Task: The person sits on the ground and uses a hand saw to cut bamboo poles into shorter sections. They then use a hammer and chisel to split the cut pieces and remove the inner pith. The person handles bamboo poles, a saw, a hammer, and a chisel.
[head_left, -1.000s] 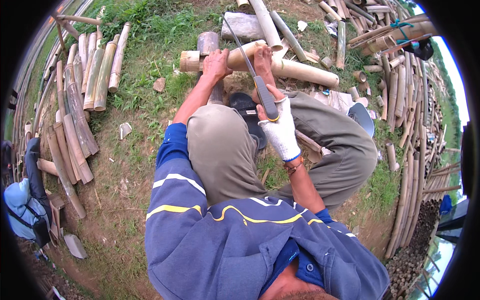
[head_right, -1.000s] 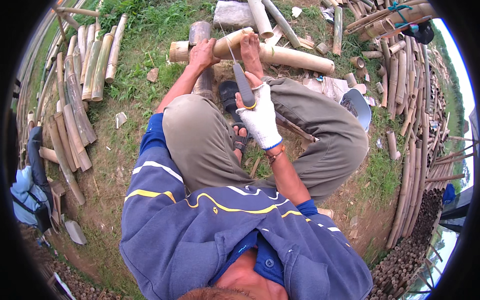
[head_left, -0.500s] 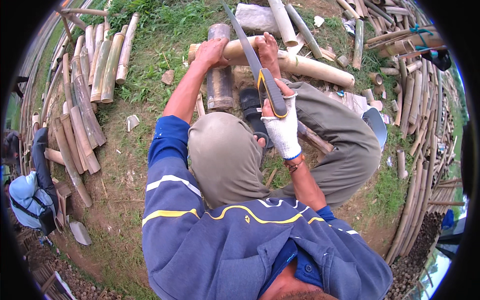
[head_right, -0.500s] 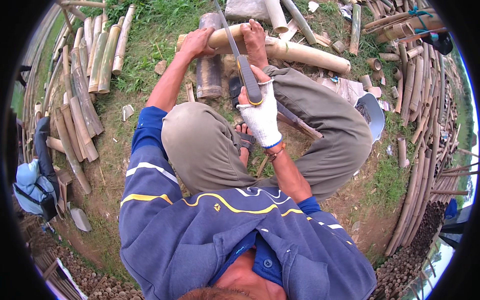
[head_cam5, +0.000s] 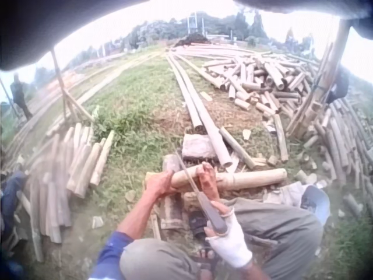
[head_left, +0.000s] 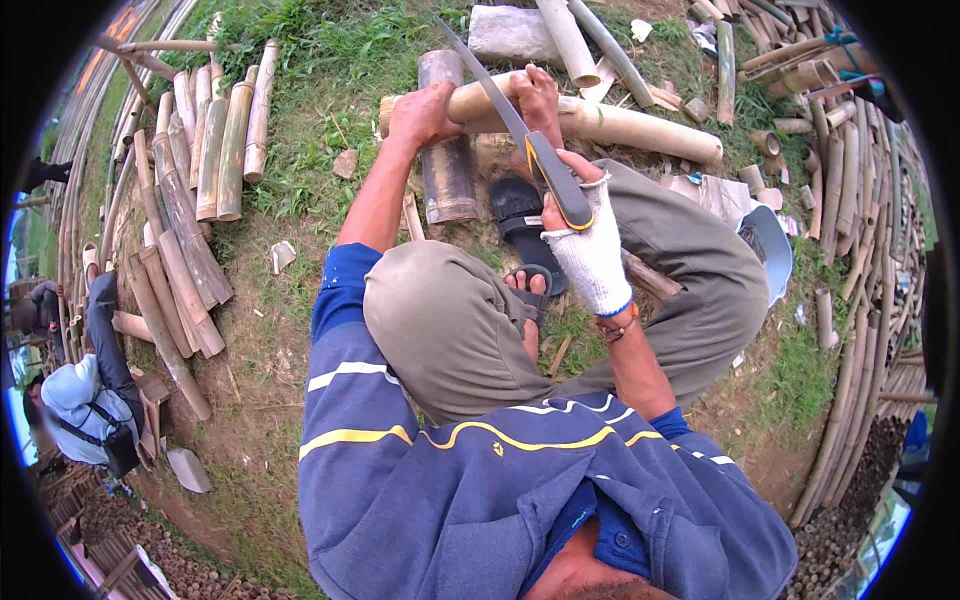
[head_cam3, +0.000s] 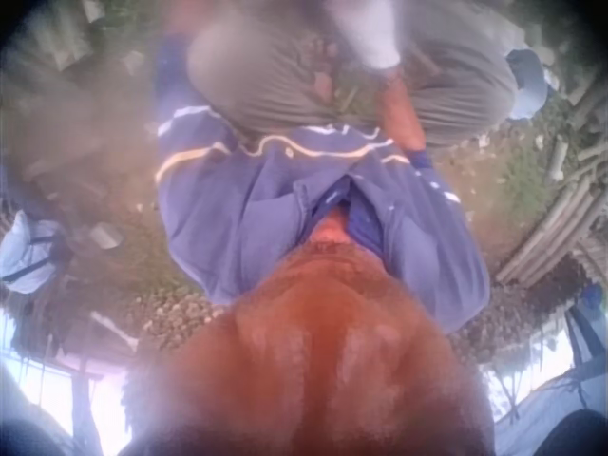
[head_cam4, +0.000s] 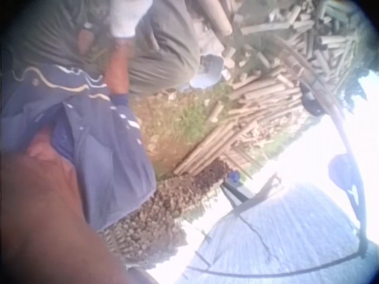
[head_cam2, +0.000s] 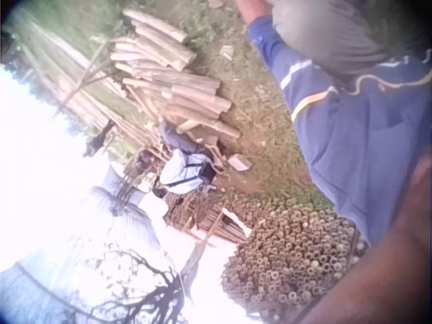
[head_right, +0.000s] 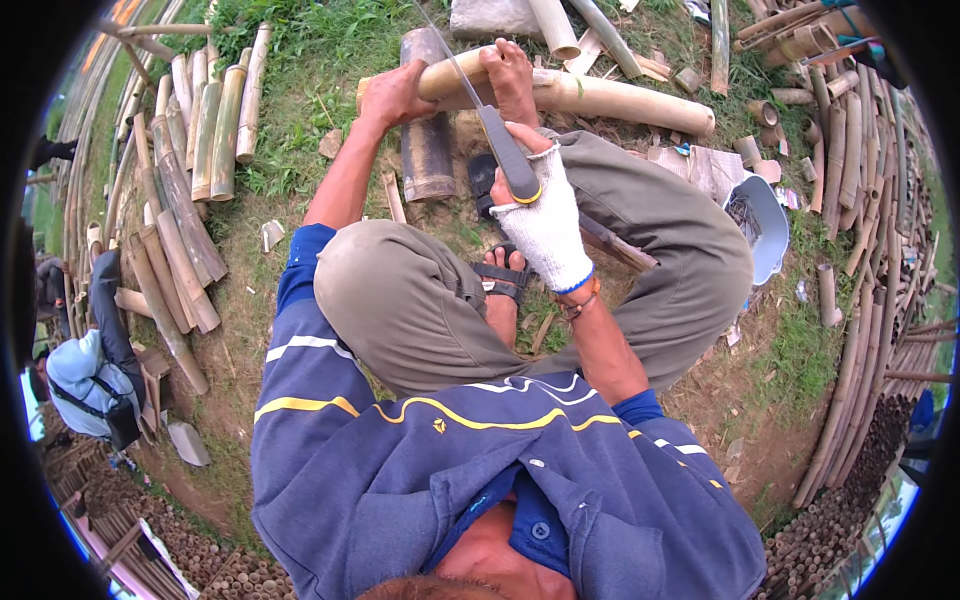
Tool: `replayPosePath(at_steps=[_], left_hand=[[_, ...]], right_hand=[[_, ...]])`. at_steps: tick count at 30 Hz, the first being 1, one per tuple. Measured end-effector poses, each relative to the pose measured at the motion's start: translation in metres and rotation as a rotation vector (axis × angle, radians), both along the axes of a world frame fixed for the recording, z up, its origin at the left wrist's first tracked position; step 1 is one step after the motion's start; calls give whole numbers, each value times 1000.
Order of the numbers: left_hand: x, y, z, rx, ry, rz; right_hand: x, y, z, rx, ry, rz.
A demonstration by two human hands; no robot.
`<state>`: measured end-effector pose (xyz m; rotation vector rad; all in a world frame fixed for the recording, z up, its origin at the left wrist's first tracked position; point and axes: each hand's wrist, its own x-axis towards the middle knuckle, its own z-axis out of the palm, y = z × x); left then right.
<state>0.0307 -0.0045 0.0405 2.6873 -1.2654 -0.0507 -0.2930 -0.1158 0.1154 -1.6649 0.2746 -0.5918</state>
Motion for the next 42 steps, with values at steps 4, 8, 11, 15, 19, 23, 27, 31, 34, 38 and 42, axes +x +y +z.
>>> replayPosePath(at_steps=[4,8,11,15,19,23,27,31,34,38,42], left_hand=[[-1,-5,3,40,37,32],[-7,-3,11,30,27,29],[5,-9,16,63,21,29],[4,-5,15,75,54,35],[-7,-4,11,76,61,67],[-5,-11,2,31,15,72],[7,-8,5,88,35,48],[-9,0,-9,-9,85,44],[-13,8,-32,-146,-62,-33],[-12,1,-25,-98,24,7],[-6,-10,-22,16,56,59]], right_hand=[[-10,3,-2,-14,11,-49],[36,-7,-13,53,-72,-13],[54,-19,-9,46,-127,-2],[-2,-2,-15,-72,30,-37],[-56,5,0,-12,103,-11],[12,-9,5,-86,16,-51],[21,-28,1,-172,-21,-2],[-16,-3,-11,-74,76,11],[-26,3,-14,-80,184,14],[-17,16,-33,-175,60,-36],[-23,25,-48,-23,112,39]])
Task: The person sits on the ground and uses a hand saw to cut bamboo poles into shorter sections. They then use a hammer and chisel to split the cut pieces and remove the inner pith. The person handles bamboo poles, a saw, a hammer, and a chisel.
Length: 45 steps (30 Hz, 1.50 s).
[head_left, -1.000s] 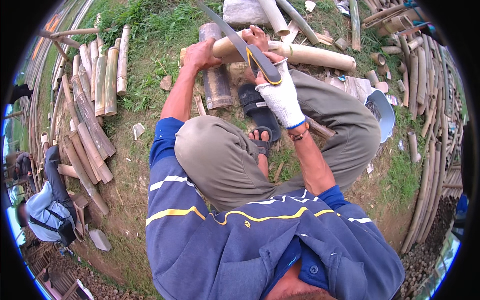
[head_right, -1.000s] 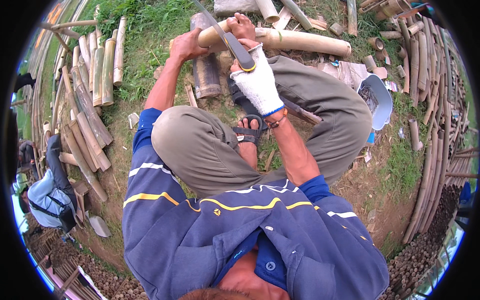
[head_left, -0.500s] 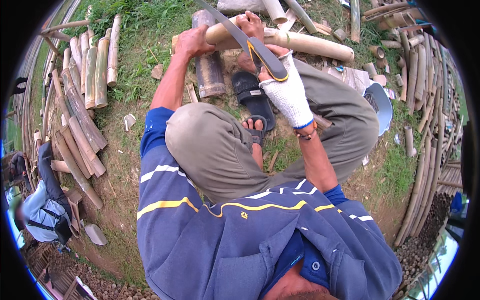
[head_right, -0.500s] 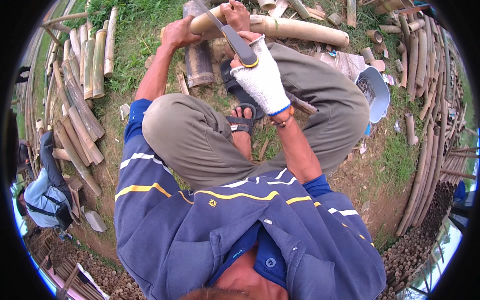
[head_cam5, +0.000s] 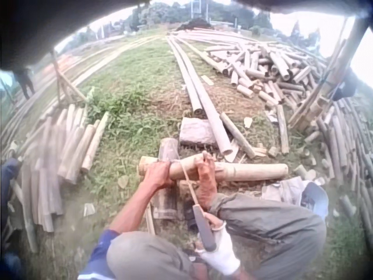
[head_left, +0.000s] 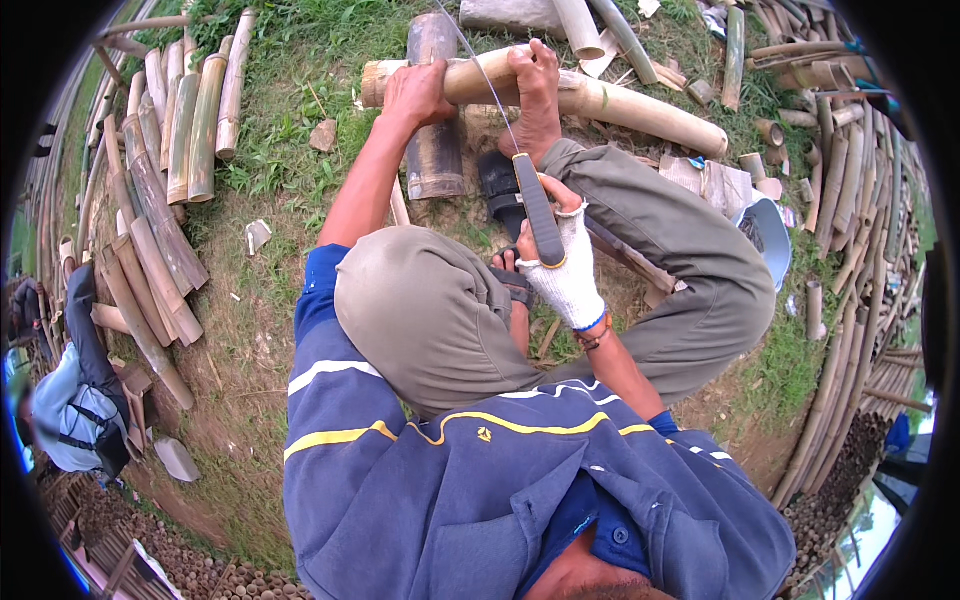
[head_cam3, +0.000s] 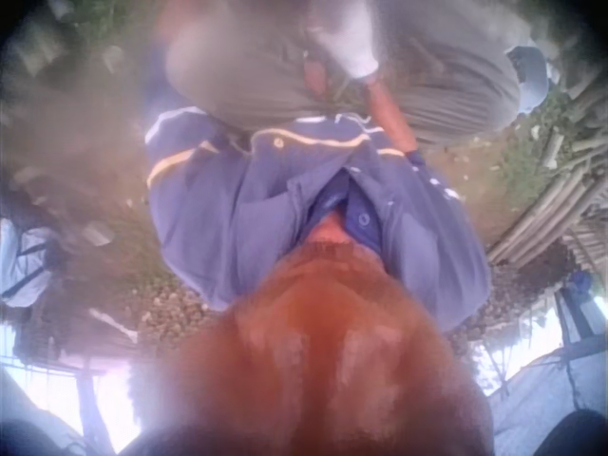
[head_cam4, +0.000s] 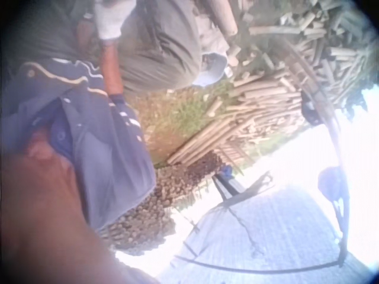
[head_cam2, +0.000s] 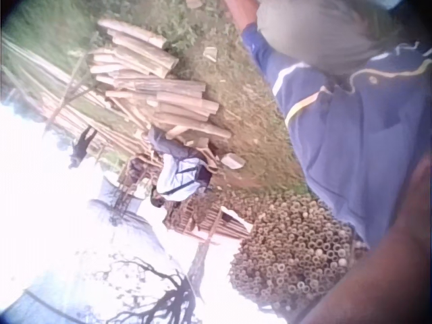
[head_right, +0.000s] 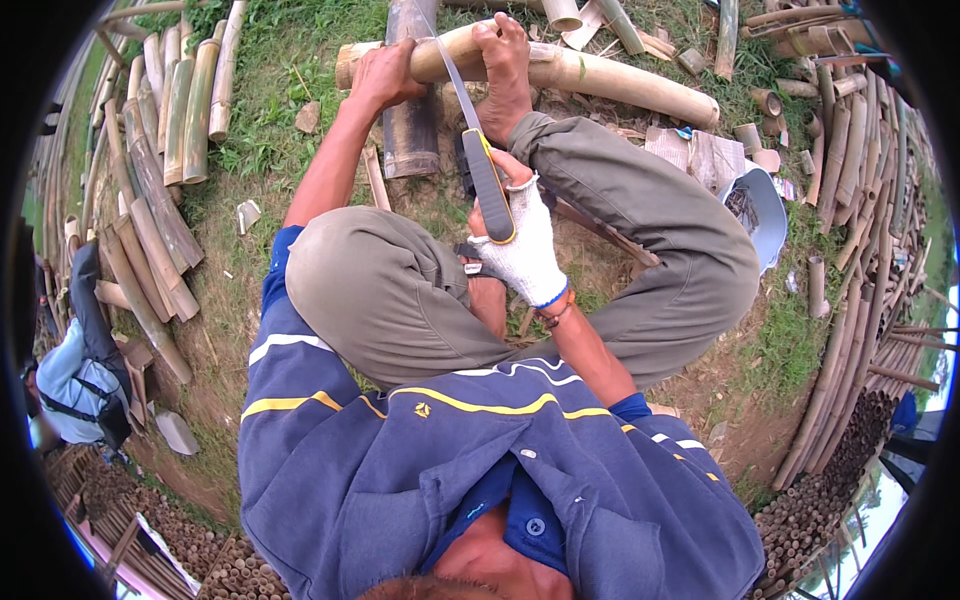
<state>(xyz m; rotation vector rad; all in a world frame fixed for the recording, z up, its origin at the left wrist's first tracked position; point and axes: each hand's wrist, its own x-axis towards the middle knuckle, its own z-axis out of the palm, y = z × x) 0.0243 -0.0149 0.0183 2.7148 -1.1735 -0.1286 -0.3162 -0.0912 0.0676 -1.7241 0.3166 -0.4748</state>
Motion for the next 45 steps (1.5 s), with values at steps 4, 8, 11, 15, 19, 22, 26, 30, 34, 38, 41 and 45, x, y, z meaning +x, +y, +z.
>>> replayPosePath(at_steps=[4,8,11,15,19,22,26,30,34,38,41,45], left_hand=[[18,-1,9,59,33,-67],[37,-5,13,81,106,-109],[28,-11,9,-10,18,-114],[2,-8,-13,-108,-170,7],[10,-13,20,31,-15,-17],[18,-18,22,33,15,-64],[20,-14,25,52,13,-49],[19,-18,18,56,-24,-36],[13,-21,27,53,8,-45],[17,-11,22,65,0,-30],[10,-7,23,47,-15,-10],[5,-10,20,50,-16,4]], right_hand=[[10,-30,10,-59,-50,12],[29,-28,20,-148,-93,-9],[13,-22,-15,44,-76,-5],[31,-20,1,-149,-94,-23],[54,-35,28,-10,-166,-8],[35,-34,-1,67,-41,21],[5,-22,14,-23,34,49],[20,-35,29,-98,-57,27],[78,-45,21,-47,-84,27],[25,-33,31,-55,-10,43],[-51,-43,20,-386,30,34],[29,-49,15,-202,-49,30]])
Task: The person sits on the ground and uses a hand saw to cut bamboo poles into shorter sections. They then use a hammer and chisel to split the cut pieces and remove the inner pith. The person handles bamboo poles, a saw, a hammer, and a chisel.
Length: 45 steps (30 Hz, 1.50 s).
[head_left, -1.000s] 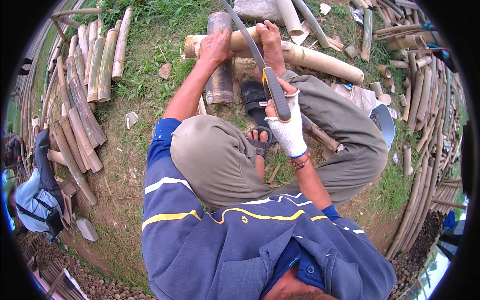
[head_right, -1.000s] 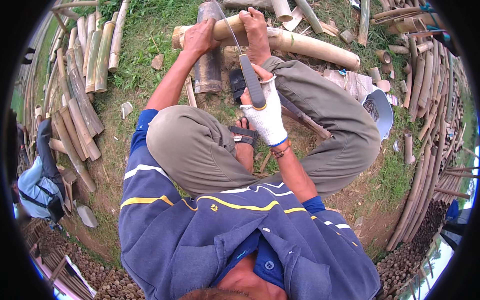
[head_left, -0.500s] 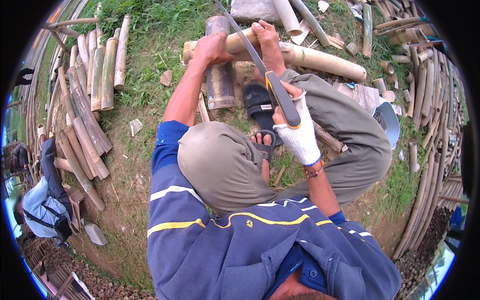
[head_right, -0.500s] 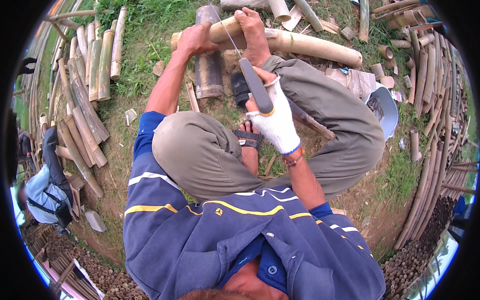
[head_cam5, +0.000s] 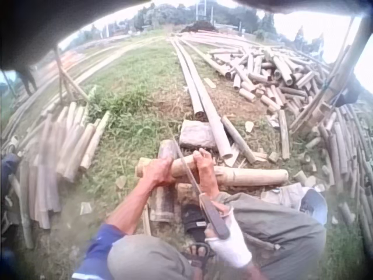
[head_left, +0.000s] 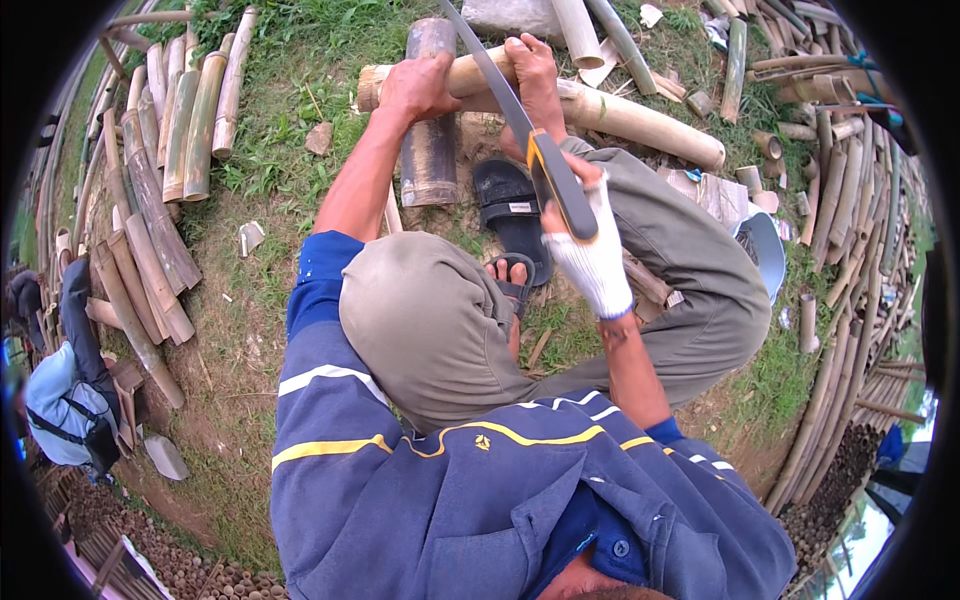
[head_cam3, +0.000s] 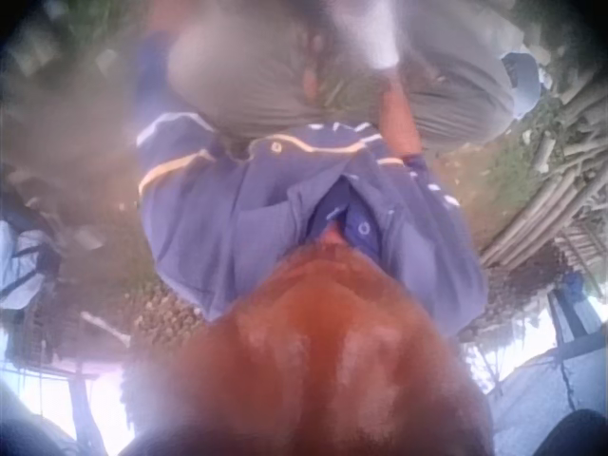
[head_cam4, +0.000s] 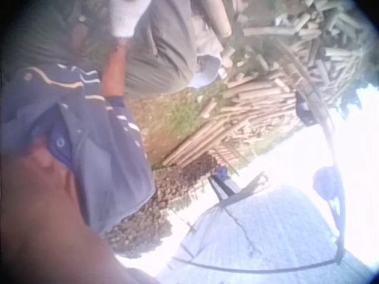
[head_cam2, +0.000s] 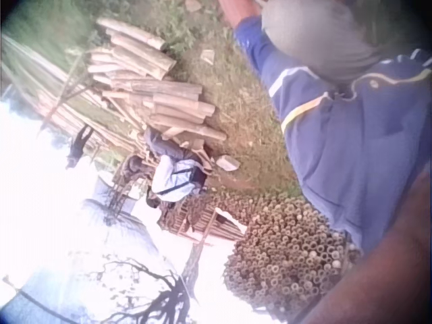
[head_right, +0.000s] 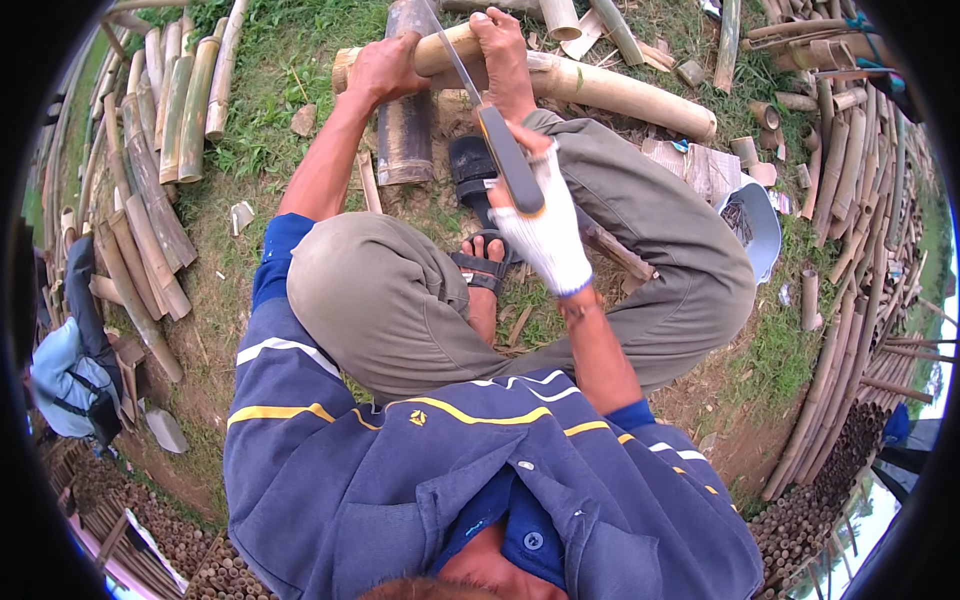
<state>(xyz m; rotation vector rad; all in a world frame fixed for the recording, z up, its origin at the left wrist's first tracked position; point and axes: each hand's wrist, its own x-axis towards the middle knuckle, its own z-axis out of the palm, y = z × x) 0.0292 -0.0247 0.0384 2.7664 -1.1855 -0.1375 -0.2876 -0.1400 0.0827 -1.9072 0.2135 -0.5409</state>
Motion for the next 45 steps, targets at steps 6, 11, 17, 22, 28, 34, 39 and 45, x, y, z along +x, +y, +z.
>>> replayPosePath(at_steps=[6,11,17,22,28,34,39,45], left_hand=[[6,-4,-4,-52,-37,-62],[12,5,-12,-21,-27,-28],[1,-12,1,-42,-13,-35],[8,-5,3,0,12,-44],[3,-1,-5,-1,7,-3],[2,-9,3,-36,1,-58],[11,0,-2,-24,15,-48],[10,0,-15,-61,-31,-20]], right_hand=[[90,-6,-10,46,-136,1],[-74,13,9,-219,73,17],[81,-5,-11,13,-102,-34],[50,-2,-9,16,-49,-23],[-70,11,9,-97,83,-36],[96,-10,-5,51,-47,-50],[-17,10,-8,-94,-12,-58],[-7,2,3,-59,7,-18]])
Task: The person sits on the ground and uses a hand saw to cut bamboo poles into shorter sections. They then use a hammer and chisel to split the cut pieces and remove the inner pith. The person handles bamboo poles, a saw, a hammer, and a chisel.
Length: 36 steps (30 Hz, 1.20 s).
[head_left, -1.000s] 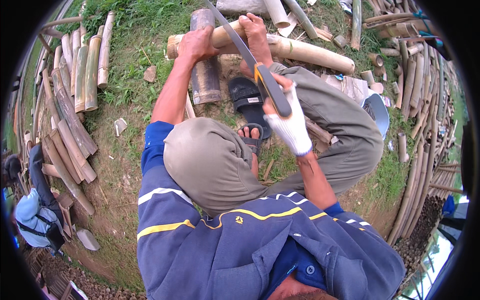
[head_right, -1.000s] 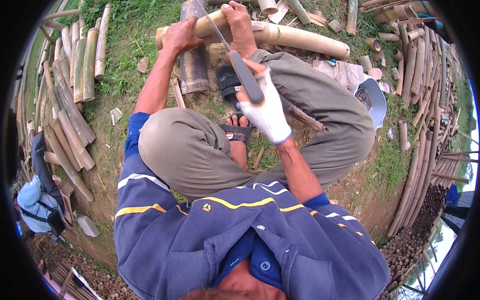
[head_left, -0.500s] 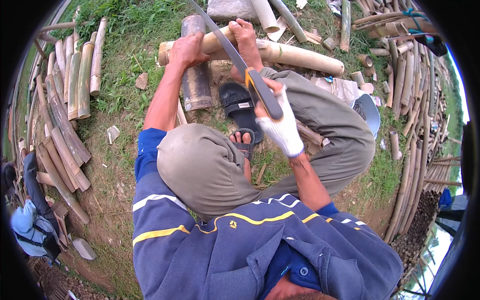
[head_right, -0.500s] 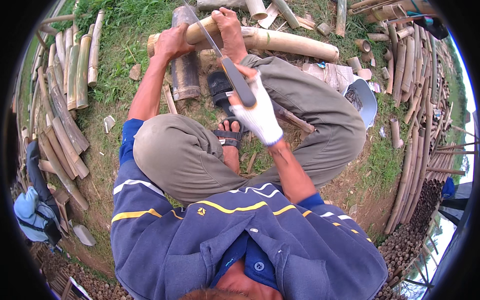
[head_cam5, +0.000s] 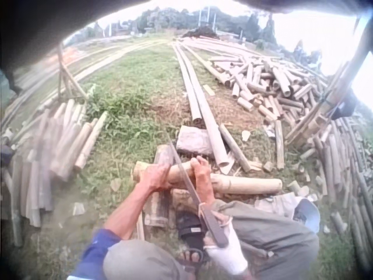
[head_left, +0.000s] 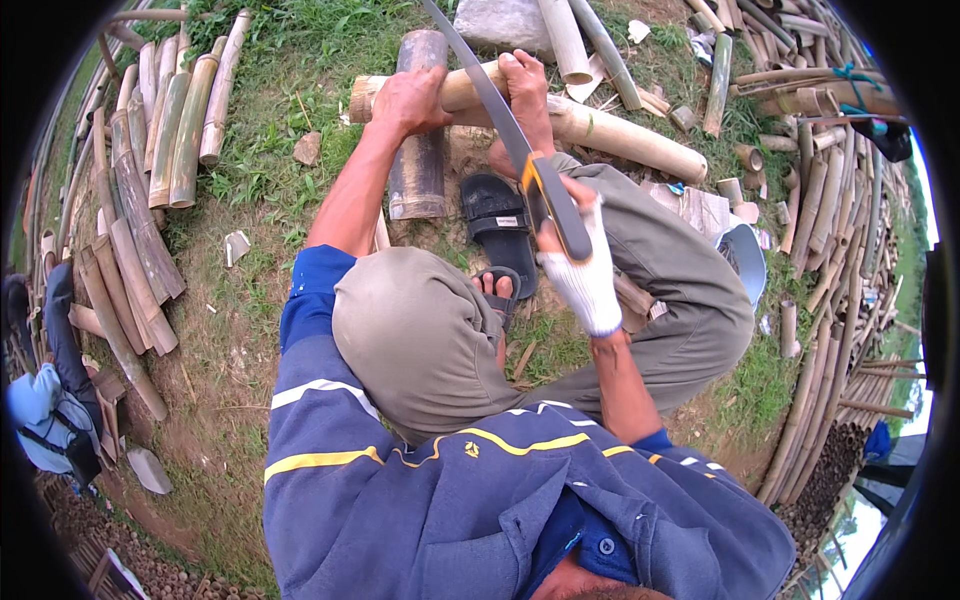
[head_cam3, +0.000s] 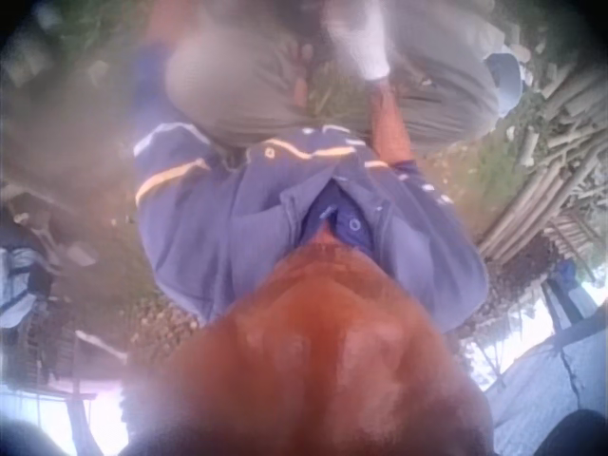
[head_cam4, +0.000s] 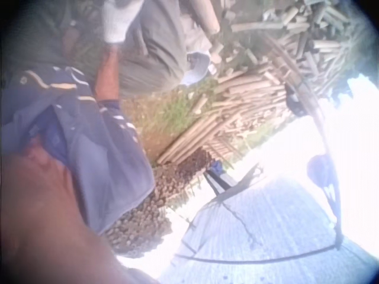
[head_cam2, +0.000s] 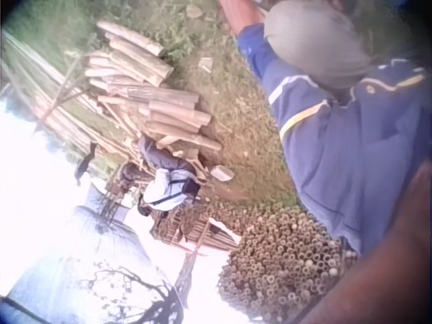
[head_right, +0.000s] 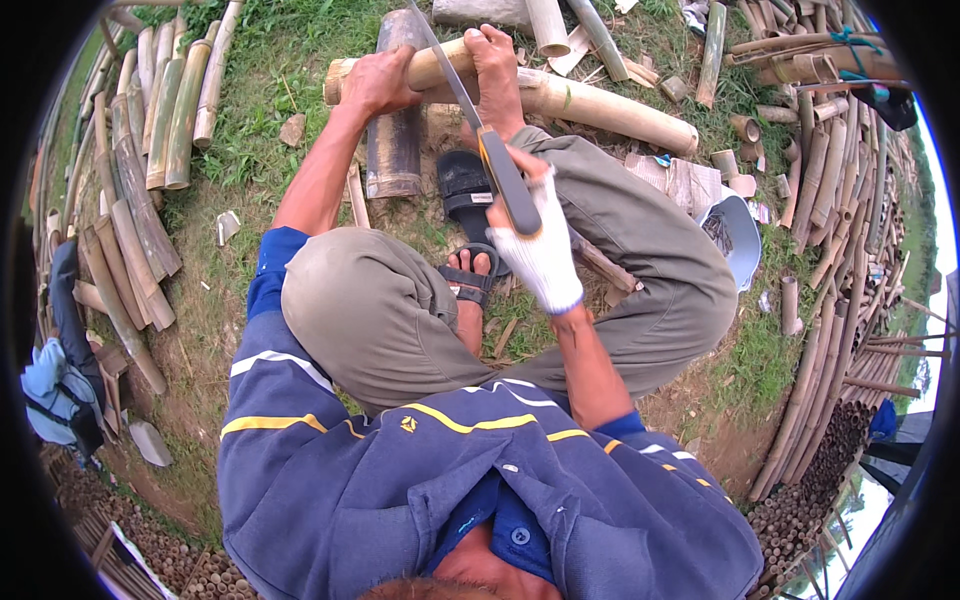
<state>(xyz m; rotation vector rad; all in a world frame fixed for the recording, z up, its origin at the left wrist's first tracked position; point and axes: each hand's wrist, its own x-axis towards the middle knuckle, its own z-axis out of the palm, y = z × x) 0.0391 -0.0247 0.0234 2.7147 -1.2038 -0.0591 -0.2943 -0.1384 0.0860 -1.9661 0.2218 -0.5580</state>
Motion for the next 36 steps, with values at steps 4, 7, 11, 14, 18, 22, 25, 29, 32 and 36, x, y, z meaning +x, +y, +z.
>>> replayPosePath(at_steps=[4,7,11,14,18,22,25,29,32,36], left_hand=[[8,-5,26,20,22,-77],[3,0,15,13,24,-58],[-3,12,10,25,39,0],[-6,-3,11,25,14,2],[-14,-12,17,-1,-2,-5],[-8,-3,14,38,0,-52],[-6,7,10,70,22,-6],[-8,-2,18,51,23,46],[-17,-8,9,-3,-14,13],[-11,-18,23,11,-48,-61]], right_hand=[[85,-12,-2,101,-71,14],[52,-8,-16,71,-110,27],[-53,18,19,-15,144,20],[-33,0,-4,-201,64,-19],[122,-17,-13,129,-68,-24],[111,-11,-19,-51,-115,-45],[-6,10,2,6,43,-27],[-62,12,-1,-191,77,-93],[49,-11,-11,144,-10,28],[130,-34,-23,-131,-221,-114]])
